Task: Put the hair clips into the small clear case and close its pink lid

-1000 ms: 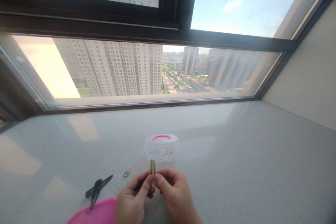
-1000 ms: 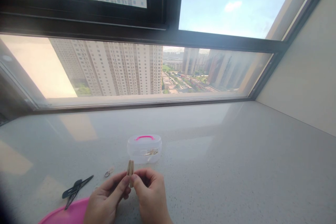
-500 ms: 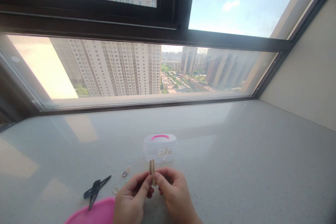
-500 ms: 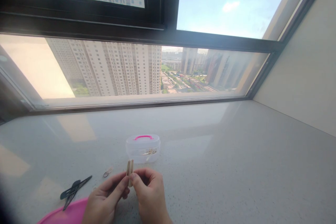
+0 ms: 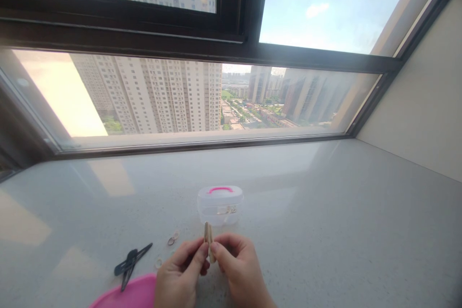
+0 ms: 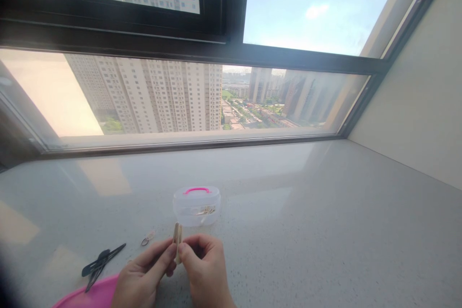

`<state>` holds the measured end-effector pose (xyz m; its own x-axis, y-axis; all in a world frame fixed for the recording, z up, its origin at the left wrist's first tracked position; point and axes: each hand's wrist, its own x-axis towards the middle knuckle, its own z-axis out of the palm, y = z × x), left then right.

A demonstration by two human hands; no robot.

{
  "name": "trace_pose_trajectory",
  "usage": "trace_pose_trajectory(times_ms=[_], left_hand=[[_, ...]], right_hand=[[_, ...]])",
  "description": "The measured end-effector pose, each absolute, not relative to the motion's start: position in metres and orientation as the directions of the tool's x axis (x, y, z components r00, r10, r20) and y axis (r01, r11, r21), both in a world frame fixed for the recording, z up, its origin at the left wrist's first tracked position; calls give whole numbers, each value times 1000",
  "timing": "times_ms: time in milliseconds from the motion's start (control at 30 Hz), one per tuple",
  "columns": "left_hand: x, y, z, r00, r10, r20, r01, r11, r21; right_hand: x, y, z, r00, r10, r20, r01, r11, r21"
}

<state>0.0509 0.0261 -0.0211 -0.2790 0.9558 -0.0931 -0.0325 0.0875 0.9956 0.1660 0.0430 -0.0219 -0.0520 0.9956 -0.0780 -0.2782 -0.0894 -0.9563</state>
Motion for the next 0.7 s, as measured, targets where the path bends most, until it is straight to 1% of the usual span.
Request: trace_pose_trajectory(times_ms=[100,233,400,700], left_hand=[[53,25,-20,-277,958,-72,-21,69,997],[57,23,-19,-307,951,-39,-32,30,999],[59,23,-17,-315,948,-34,-34,25,999],[58,23,-18,-356,934,-36,-58,16,998]], right_hand=[[167,45,-27,-27,998,-62,-256,-67,-964],[169,48,-37,-39,998,-49,-242,-57,-968],[169,50,-45,-36,998,-47,-249,-54,-967],[167,49,-41,-53,998,-44,-235,-55,-971]])
